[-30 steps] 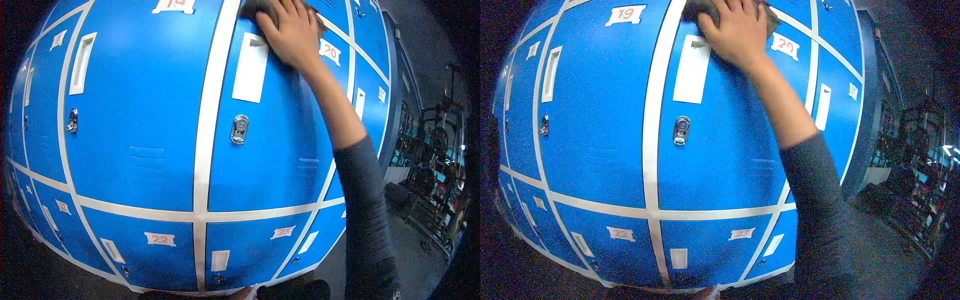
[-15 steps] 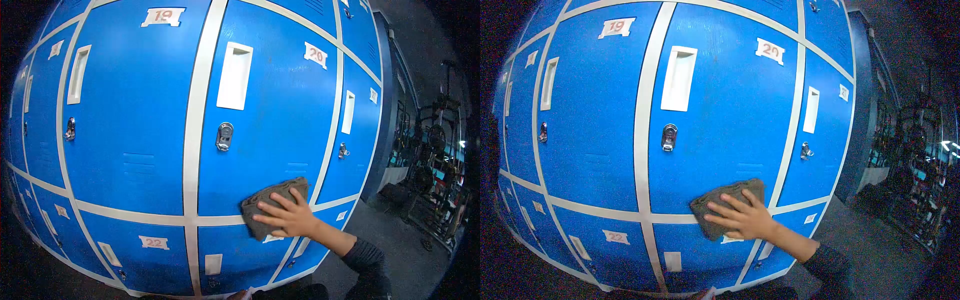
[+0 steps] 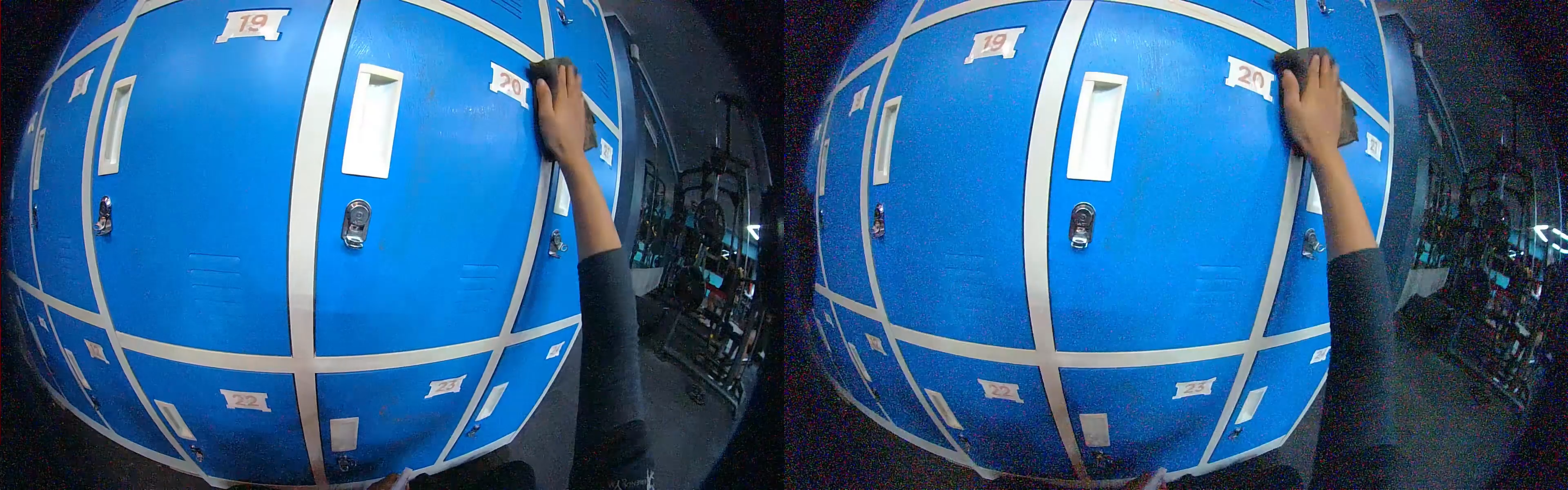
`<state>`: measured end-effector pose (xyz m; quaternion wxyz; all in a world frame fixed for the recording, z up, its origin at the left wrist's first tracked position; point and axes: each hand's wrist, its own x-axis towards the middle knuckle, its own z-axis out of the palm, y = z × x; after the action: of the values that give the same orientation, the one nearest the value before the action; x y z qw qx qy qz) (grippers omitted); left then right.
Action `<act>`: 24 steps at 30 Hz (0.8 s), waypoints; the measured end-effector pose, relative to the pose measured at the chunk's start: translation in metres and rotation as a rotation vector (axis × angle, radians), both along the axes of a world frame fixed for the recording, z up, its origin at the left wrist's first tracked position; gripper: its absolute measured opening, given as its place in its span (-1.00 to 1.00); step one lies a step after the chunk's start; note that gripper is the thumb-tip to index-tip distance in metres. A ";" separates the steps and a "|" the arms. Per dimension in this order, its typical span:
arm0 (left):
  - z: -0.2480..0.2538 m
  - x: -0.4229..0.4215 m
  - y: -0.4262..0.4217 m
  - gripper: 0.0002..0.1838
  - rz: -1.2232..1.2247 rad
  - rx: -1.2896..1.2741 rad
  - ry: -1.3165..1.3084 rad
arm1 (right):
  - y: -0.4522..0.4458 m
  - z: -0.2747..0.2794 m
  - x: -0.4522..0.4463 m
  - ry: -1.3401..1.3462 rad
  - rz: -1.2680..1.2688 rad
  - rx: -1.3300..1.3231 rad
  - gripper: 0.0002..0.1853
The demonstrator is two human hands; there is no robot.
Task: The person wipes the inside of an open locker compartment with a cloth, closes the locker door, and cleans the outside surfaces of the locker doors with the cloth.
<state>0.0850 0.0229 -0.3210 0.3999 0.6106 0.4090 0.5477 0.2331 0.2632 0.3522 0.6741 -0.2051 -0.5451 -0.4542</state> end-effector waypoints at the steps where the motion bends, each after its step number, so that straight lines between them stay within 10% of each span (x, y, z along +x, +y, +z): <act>1: -0.002 0.001 0.002 -0.34 0.010 0.030 0.042 | 0.001 -0.007 0.000 -0.034 0.058 -0.014 -0.24; 7: -0.026 -0.001 0.010 -0.36 -0.105 -0.002 -0.127 | -0.028 -0.094 -0.010 -0.166 0.098 -0.077 -0.23; 10: 0.008 0.001 -0.003 -0.39 0.061 0.013 0.228 | -0.049 -0.160 -0.017 -0.290 0.141 -0.140 -0.17; 16: 0.000 0.001 -0.004 -0.39 -0.154 -0.351 -0.325 | -0.067 -0.308 -0.009 -0.827 0.121 -0.288 -0.12; 19: 0.018 -0.001 -0.008 -0.37 -0.208 -0.519 -0.488 | -0.067 -0.305 0.003 -0.980 0.003 -0.235 -0.11; 24: 0.003 -0.003 -0.003 -0.42 -0.052 0.001 0.103 | -0.065 -0.210 -0.010 -0.687 0.094 -0.166 -0.17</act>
<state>0.0823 0.0201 -0.3181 0.3924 0.6485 0.4128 0.5051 0.2235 0.1982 0.1420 0.4524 -0.0692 -0.7840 -0.4193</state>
